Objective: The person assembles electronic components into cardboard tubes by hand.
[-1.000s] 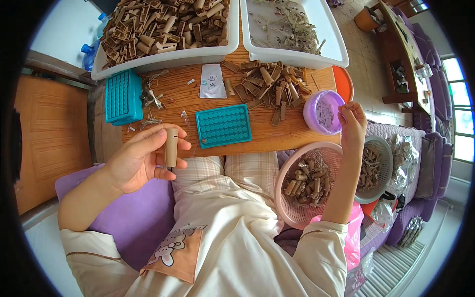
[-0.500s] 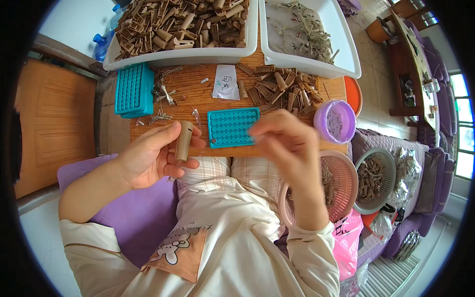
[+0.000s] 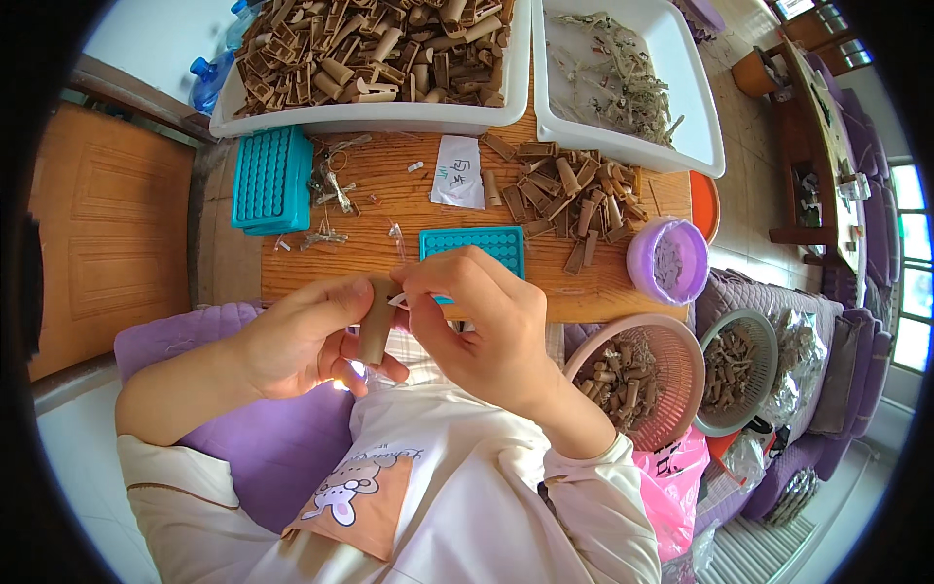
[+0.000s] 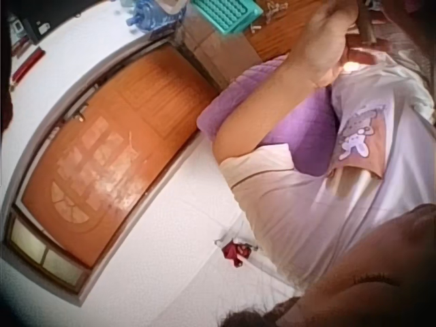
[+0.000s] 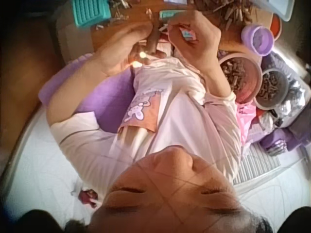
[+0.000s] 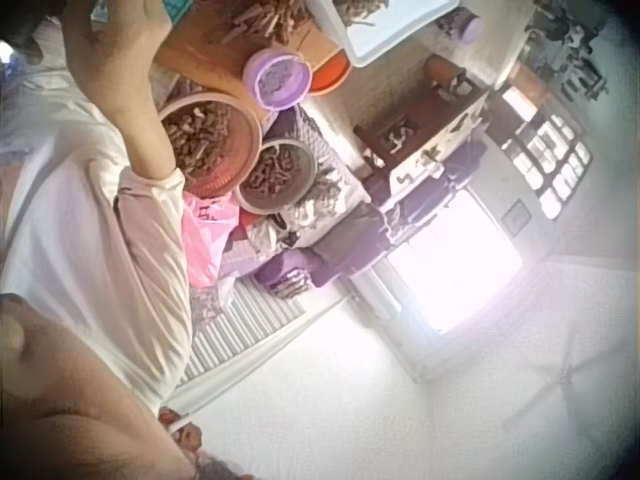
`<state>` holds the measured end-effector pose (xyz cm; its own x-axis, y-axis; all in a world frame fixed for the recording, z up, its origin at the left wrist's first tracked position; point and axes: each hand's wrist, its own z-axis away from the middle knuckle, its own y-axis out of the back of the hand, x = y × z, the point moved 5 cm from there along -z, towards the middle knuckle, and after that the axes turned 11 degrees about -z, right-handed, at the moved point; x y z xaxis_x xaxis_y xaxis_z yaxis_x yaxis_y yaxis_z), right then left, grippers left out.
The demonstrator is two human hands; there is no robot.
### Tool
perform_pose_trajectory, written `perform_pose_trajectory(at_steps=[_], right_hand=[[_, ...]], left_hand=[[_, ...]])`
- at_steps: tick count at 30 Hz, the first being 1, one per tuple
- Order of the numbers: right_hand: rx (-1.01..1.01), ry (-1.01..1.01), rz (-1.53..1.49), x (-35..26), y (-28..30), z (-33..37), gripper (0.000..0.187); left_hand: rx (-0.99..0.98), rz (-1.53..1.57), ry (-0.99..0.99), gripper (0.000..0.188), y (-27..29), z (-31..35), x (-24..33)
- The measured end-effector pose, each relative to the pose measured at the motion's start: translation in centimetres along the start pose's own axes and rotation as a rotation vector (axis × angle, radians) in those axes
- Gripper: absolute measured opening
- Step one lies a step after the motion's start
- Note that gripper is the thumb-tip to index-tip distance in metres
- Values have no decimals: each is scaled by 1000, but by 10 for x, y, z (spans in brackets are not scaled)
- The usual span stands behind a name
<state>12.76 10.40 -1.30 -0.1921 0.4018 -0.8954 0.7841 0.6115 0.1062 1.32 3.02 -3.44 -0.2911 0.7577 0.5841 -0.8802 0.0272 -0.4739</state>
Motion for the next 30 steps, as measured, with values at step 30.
perform_pose_trajectory(at_steps=[30], right_hand=[[-545,-298,-126,21,17,3,33]], left_hand=[[-108,-259,73,31,-9,-31,-23]])
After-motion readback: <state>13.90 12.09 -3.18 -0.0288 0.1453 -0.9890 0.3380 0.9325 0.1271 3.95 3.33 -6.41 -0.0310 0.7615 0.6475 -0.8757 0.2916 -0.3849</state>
